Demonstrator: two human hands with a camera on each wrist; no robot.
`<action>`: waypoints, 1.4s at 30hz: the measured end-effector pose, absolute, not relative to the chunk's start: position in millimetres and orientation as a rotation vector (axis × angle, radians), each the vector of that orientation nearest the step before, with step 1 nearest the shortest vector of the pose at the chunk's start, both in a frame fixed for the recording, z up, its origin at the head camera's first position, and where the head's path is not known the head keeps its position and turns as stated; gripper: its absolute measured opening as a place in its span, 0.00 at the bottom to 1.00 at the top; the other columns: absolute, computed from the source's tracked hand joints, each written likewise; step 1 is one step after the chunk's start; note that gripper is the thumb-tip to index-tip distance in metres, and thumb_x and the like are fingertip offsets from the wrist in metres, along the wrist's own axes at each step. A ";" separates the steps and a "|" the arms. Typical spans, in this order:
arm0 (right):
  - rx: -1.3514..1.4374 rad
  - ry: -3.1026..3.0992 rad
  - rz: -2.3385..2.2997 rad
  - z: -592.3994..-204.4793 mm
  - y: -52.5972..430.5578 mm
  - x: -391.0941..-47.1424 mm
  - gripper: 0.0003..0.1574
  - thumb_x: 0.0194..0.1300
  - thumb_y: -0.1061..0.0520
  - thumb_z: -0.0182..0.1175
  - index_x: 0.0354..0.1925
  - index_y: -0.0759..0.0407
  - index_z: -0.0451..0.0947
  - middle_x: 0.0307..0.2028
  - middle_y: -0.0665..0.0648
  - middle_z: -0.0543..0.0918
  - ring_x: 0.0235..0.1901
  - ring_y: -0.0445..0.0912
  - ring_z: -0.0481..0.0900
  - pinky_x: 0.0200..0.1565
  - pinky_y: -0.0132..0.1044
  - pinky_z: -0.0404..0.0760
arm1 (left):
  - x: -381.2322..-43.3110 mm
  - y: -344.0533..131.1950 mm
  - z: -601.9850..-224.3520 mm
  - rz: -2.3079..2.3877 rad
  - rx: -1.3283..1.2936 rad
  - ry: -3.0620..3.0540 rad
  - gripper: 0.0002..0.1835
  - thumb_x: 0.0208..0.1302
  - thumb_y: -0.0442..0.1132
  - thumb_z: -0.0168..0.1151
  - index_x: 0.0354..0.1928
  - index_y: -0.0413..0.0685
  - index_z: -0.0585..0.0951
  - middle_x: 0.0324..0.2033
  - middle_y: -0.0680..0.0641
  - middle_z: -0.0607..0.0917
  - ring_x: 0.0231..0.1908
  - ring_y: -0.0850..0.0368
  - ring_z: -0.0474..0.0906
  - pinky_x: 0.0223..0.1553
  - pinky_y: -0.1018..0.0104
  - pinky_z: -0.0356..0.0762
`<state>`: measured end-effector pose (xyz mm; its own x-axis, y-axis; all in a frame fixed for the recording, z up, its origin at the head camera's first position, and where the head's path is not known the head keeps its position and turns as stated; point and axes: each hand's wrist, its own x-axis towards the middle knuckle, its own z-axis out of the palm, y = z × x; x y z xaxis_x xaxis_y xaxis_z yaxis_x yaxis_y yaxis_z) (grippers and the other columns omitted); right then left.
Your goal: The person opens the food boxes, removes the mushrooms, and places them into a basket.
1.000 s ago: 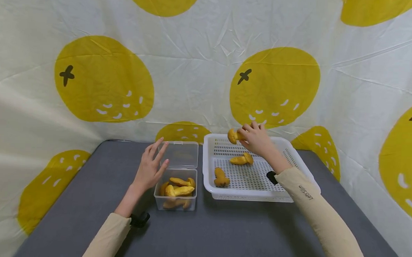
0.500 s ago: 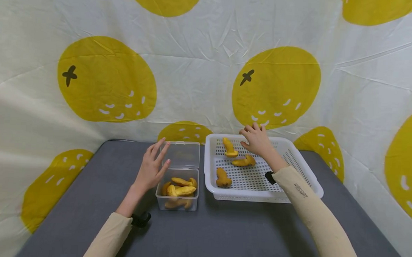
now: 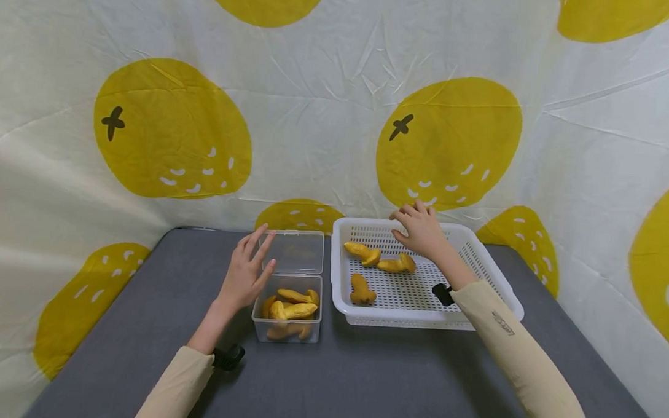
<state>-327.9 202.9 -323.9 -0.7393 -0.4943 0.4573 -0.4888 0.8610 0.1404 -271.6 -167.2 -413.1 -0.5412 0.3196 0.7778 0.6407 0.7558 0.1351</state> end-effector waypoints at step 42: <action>1.227 -2.361 0.160 -352.5 100.0 -228.2 0.13 0.54 0.51 0.62 0.41 0.47 0.77 0.36 0.47 0.77 0.35 0.44 0.64 0.37 0.37 0.64 | -270.9 -163.8 -415.7 -0.555 -0.700 -2.165 0.30 0.68 0.57 0.31 0.67 0.50 0.58 0.66 0.42 0.58 0.55 0.40 0.61 0.50 0.43 0.61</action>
<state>-228.2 100.0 -352.5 -0.4886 -0.7427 0.4579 -0.7977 0.5929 0.1103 -270.9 -163.8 -415.7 -0.5454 0.2993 0.7829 0.6388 0.7531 0.1572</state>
